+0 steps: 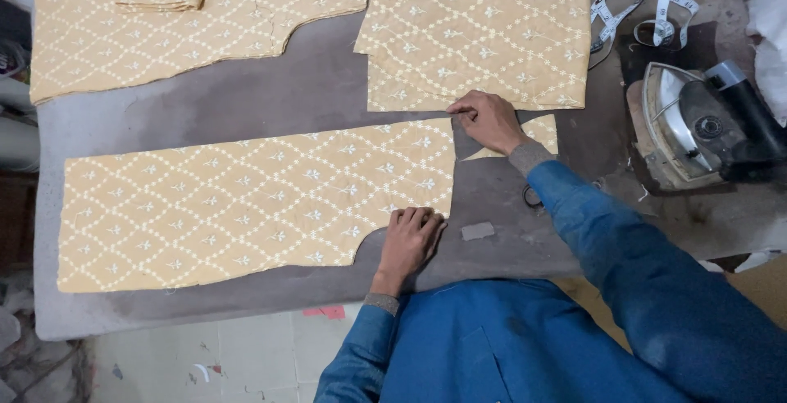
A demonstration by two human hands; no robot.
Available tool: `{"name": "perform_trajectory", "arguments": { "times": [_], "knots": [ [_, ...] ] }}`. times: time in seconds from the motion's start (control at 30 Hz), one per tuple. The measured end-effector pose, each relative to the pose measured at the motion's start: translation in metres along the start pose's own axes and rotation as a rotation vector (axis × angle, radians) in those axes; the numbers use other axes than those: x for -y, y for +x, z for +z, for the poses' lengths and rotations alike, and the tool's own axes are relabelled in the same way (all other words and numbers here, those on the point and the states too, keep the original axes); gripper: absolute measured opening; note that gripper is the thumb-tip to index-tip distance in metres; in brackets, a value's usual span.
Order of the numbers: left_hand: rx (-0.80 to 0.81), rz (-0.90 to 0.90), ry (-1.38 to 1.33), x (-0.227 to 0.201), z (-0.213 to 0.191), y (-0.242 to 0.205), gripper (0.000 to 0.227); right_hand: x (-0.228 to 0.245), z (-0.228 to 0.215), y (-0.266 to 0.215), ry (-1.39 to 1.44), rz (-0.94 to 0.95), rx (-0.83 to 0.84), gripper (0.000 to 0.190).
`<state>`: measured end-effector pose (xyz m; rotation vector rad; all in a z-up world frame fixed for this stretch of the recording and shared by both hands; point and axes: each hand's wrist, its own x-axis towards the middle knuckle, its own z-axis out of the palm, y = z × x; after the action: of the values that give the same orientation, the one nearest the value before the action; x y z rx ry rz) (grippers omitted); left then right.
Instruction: The person uses shears to cut a piece of patterned fabric on a worktable, then folds and stacks the cut pieces. The person also smooths and aligns the fabric layers before and after cutting.
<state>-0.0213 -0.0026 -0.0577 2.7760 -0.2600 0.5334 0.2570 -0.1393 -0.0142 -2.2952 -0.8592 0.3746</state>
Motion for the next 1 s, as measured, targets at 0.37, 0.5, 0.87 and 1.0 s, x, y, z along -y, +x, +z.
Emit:
{"name": "perform_trajectory", "arguments": {
  "times": [0.37,0.5,0.87,1.0],
  "knots": [
    [-0.278,-0.575,0.090,0.045,-0.080,-0.046,0.040,0.086,0.057,-0.063,-0.221,-0.243,-0.045,0.094],
    [0.262,-0.719,0.024,0.033,-0.119,-0.055,0.102,0.068,0.073,-0.064,-0.341,-0.257,-0.035,0.099],
    [0.258,-0.635,0.119,0.036,-0.100,-0.068,0.118,0.126,0.075,-0.078,-0.254,-0.179,0.053,0.110],
    [0.188,-0.628,0.154,0.049,-0.085,-0.084,0.108,0.185,0.102,-0.083,-0.242,-0.219,0.149,0.107]
  ]
}}
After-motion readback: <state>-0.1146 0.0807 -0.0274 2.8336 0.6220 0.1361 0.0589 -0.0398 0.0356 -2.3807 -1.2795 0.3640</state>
